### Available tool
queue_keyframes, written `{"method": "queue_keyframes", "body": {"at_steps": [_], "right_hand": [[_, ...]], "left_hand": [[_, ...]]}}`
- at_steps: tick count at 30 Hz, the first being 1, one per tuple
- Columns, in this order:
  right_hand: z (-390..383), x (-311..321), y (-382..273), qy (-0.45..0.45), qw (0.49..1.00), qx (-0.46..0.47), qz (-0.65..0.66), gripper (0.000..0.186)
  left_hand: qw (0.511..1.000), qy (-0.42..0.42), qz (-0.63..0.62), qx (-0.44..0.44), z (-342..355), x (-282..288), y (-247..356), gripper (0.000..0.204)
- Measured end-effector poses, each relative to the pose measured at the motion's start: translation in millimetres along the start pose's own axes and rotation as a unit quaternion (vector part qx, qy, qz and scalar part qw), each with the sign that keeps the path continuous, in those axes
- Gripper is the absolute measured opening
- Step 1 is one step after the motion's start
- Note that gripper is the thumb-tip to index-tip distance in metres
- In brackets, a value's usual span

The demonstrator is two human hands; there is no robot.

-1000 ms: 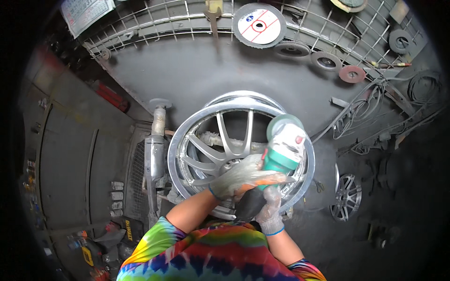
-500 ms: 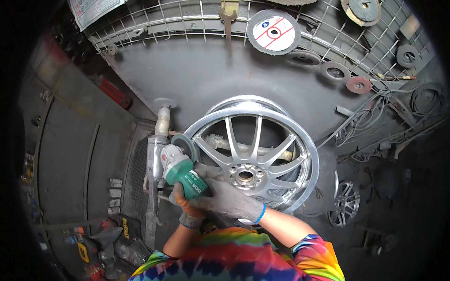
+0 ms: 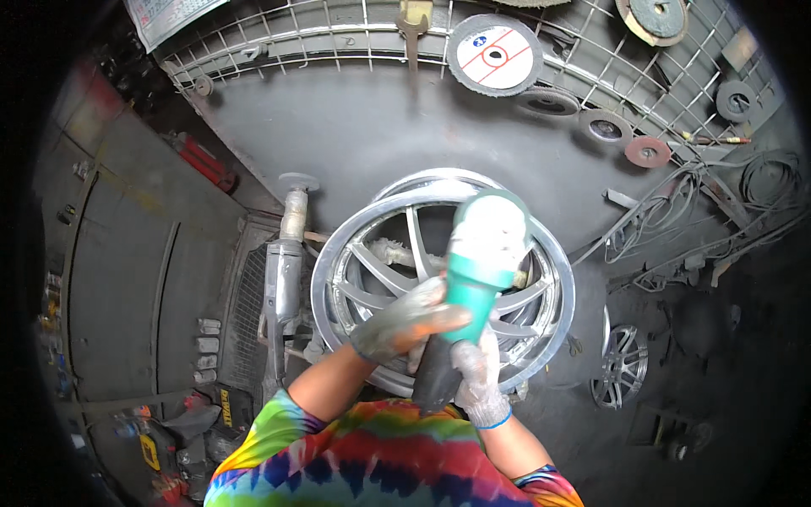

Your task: The person sands the outer rim of a car wheel using a handheld power grinder.

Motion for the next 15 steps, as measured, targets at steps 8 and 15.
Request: {"method": "queue_keyframes", "body": {"at_steps": [8, 15], "right_hand": [[30, -67, 17, -0.158, 0.889, -0.009, -0.43, 0.045], [35, -59, 7, -0.121, 0.909, -0.006, -0.399, 0.048]], "left_hand": [[0.926, 0.236, -0.276, -0.1, -96, 40, -51, 0.077], [0.936, 0.22, -0.264, -0.079, -76, 45, -52, 0.076]]}}
Point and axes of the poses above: each hand's wrist, its own z-axis towards the middle knuckle, its own x-axis out of the back of the hand, y = z × x, the point moved 3 cm from there along z, towards the middle knuckle, and after that the axes turned 11 degrees about y, right-handed, at the moved point
